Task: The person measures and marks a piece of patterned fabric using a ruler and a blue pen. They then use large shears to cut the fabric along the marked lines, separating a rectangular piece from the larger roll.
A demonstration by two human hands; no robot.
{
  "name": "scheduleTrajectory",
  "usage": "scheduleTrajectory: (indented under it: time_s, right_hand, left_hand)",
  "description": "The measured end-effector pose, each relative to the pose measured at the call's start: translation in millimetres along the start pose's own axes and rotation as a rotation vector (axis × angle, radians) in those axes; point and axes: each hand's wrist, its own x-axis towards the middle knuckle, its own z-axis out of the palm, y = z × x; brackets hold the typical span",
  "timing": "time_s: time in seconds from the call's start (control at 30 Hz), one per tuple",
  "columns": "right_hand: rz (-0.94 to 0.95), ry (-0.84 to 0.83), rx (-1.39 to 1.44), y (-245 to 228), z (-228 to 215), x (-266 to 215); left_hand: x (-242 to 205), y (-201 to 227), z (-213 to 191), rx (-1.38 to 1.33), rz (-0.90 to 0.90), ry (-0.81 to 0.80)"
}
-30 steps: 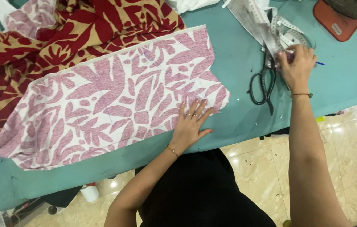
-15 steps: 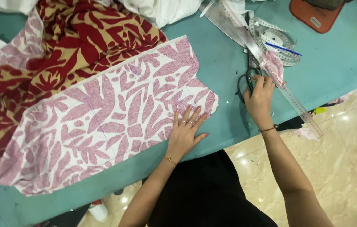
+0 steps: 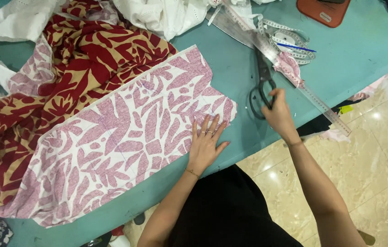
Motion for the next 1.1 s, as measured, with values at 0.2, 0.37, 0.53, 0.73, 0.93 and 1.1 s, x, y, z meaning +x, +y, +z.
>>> scheduleTrajectory:
  time_s: [0.2, 0.37, 0.53, 0.73, 0.93, 1.1]
  right_hand:
    - [0.243, -0.162, 0.161, -46.6, -42.7, -86.7]
    - [0.374, -0.286, 0.525, -14.6, -44.4, -146.8]
    - [0.163, -0.389, 0.911, -30.8, -46.4, -165.2]
    - [0.316, -0.531, 1.029, -58.8, -52.6, -167.4]
    - [0.236, -0.724, 0.824, -7.1, -76.7, -200.1]
    - [0.510, -0.774, 0.806, 7.0, -80.4, -208.8]
  left_hand:
    - [-1.0, -1.2, 3.0, -0.006, 0.008, 0.016]
    - [4.3, -2.6, 2.9, 0.007, 0.006, -0.030]
    - [2.2, -4.0, 11.9, 0.017, 0.013, -0.014]
    - [-1.0, -4.7, 17.9, 0.006, 0.027, 0.015]
    - [-7.1, -7.3, 26.5, -0.115, 0.007, 0.041]
    - [-8.4, -7.0, 24.5, -0.129, 0.036, 0.103]
